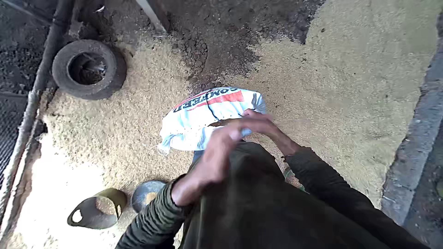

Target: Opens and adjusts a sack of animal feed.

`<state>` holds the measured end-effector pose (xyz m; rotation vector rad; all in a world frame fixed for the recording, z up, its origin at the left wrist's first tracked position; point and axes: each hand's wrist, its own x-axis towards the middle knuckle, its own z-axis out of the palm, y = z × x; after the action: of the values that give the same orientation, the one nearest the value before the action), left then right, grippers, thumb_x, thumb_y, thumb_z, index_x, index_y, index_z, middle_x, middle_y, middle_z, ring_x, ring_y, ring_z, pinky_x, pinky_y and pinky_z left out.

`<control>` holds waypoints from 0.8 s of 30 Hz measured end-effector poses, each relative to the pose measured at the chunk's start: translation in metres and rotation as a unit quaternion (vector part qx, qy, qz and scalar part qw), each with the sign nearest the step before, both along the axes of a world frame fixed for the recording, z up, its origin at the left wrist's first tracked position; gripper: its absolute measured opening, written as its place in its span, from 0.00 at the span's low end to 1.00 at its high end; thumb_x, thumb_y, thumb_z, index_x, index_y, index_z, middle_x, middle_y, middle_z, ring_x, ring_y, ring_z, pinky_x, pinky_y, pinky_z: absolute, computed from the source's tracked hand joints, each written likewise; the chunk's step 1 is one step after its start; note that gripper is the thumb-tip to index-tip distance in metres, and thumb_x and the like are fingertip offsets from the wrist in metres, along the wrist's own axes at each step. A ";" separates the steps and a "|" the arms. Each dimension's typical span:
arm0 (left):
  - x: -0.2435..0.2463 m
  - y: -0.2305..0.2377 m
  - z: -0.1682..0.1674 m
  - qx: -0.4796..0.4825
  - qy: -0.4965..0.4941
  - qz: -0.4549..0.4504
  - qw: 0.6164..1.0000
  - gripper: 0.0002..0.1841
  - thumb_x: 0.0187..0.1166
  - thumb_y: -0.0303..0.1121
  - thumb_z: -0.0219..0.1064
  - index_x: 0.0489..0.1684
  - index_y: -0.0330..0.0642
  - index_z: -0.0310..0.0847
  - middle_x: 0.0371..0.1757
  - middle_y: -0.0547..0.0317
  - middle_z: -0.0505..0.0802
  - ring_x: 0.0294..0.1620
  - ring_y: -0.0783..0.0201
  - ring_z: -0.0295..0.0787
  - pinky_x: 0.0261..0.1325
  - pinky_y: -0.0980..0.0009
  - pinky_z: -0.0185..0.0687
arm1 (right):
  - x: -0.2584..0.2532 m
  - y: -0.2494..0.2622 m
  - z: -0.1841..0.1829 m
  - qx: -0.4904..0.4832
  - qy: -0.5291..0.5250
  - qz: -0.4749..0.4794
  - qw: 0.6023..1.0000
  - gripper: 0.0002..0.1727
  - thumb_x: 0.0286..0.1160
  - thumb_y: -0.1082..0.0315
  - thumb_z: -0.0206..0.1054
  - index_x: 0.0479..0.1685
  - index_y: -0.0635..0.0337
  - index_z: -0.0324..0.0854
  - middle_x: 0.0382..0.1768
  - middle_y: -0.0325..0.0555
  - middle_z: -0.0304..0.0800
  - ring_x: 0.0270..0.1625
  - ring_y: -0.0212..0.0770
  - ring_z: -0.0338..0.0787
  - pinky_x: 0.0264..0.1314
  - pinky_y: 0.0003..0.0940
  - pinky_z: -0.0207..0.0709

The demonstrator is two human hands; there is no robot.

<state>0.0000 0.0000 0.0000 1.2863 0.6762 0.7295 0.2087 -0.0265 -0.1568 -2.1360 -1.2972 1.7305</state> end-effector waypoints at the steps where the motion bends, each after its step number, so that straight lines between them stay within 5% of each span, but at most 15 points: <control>1: -0.001 0.009 -0.041 0.067 0.045 -0.016 0.997 0.30 0.93 0.49 0.39 0.59 0.35 0.85 0.62 0.53 0.93 0.66 0.60 0.88 0.73 0.56 0.82 | -0.001 -0.001 0.003 -0.009 -0.018 0.027 0.999 0.24 0.86 0.57 0.61 0.72 0.65 0.77 0.55 0.64 0.90 0.60 0.61 0.90 0.66 0.65 0.78; 3: 0.001 0.024 -0.103 0.139 0.183 -0.066 0.971 0.20 0.83 0.28 0.51 0.69 0.32 0.79 0.67 0.46 0.89 0.69 0.56 0.86 0.72 0.53 0.81 | 0.001 -0.003 0.012 0.007 0.007 0.052 0.999 0.20 0.86 0.59 0.61 0.65 0.64 0.83 0.51 0.60 0.91 0.55 0.57 0.90 0.63 0.62 0.78; 6: 0.016 0.032 -0.159 0.198 0.288 -0.207 0.914 0.29 0.76 0.23 0.64 0.82 0.33 0.71 0.81 0.40 0.79 0.82 0.46 0.75 0.82 0.45 0.71 | 0.013 -0.021 0.022 0.116 0.129 0.059 0.983 0.13 0.80 0.67 0.59 0.37 0.68 0.85 0.38 0.48 0.85 0.43 0.37 0.82 0.51 0.40 0.75; 9: 0.025 0.031 -0.188 0.259 0.266 -0.296 0.880 0.17 0.79 0.29 0.63 0.62 0.34 0.87 0.77 0.44 0.84 0.85 0.45 0.71 0.87 0.45 0.62 | 0.029 -0.051 0.043 0.183 0.215 0.077 0.956 0.13 0.73 0.68 0.59 0.21 0.65 0.76 0.35 0.42 0.78 0.43 0.29 0.77 0.49 0.28 0.69; 14: 0.007 0.058 -0.194 0.355 0.218 -0.281 0.865 0.17 0.81 0.38 0.65 0.34 0.31 0.90 0.44 0.42 0.95 0.59 0.46 0.92 0.84 0.44 0.68 | 0.047 -0.088 0.085 0.227 0.234 0.119 0.938 0.13 0.72 0.65 0.62 0.36 0.68 0.86 0.39 0.46 0.86 0.43 0.29 0.83 0.47 0.25 0.77; 15: 0.001 0.065 -0.186 0.368 0.209 -0.269 0.865 0.20 0.83 0.39 0.62 0.26 0.31 0.88 0.34 0.45 0.93 0.48 0.48 0.94 0.77 0.45 0.75 | 0.048 -0.090 0.090 0.241 0.241 0.135 0.930 0.14 0.72 0.64 0.62 0.37 0.68 0.87 0.40 0.47 0.86 0.42 0.30 0.82 0.46 0.25 0.76; 17: -0.012 0.066 -0.145 0.366 0.183 -0.261 0.874 0.24 0.86 0.40 0.57 0.17 0.34 0.82 0.19 0.51 0.85 0.29 0.54 0.87 0.45 0.52 0.85 | 0.048 -0.093 0.095 0.273 0.268 0.145 0.912 0.17 0.75 0.61 0.61 0.38 0.68 0.88 0.41 0.47 0.88 0.45 0.30 0.84 0.51 0.26 0.77; 19: -0.024 0.059 -0.083 0.328 0.134 -0.270 0.896 0.27 0.89 0.44 0.54 0.12 0.42 0.71 0.12 0.61 0.73 0.15 0.67 0.70 0.20 0.67 0.66 | 0.049 -0.085 0.104 0.307 0.282 0.138 0.898 0.23 0.81 0.54 0.58 0.43 0.66 0.90 0.49 0.48 0.92 0.55 0.33 0.88 0.61 0.31 0.81; 21: -0.048 0.043 -0.013 0.282 0.102 -0.306 0.903 0.26 0.88 0.47 0.55 0.13 0.48 0.67 0.12 0.67 0.69 0.13 0.74 0.64 0.16 0.75 0.58 | 0.045 -0.073 0.104 0.286 0.249 0.077 0.922 0.25 0.84 0.55 0.53 0.53 0.67 0.90 0.61 0.51 0.91 0.63 0.37 0.89 0.67 0.36 0.83; 24: -0.082 0.035 0.067 0.267 0.131 -0.396 0.868 0.25 0.89 0.55 0.55 0.24 0.48 0.73 0.17 0.64 0.75 0.16 0.70 0.72 0.17 0.72 0.65 | 0.037 -0.038 0.062 0.241 0.071 -0.047 0.967 0.17 0.83 0.73 0.55 0.58 0.63 0.90 0.59 0.52 0.91 0.53 0.43 0.91 0.59 0.45 0.85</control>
<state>-0.0818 0.0351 0.0670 2.0159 0.0899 0.0378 0.2453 -0.0641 -0.0952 -1.7347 -1.3771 1.3288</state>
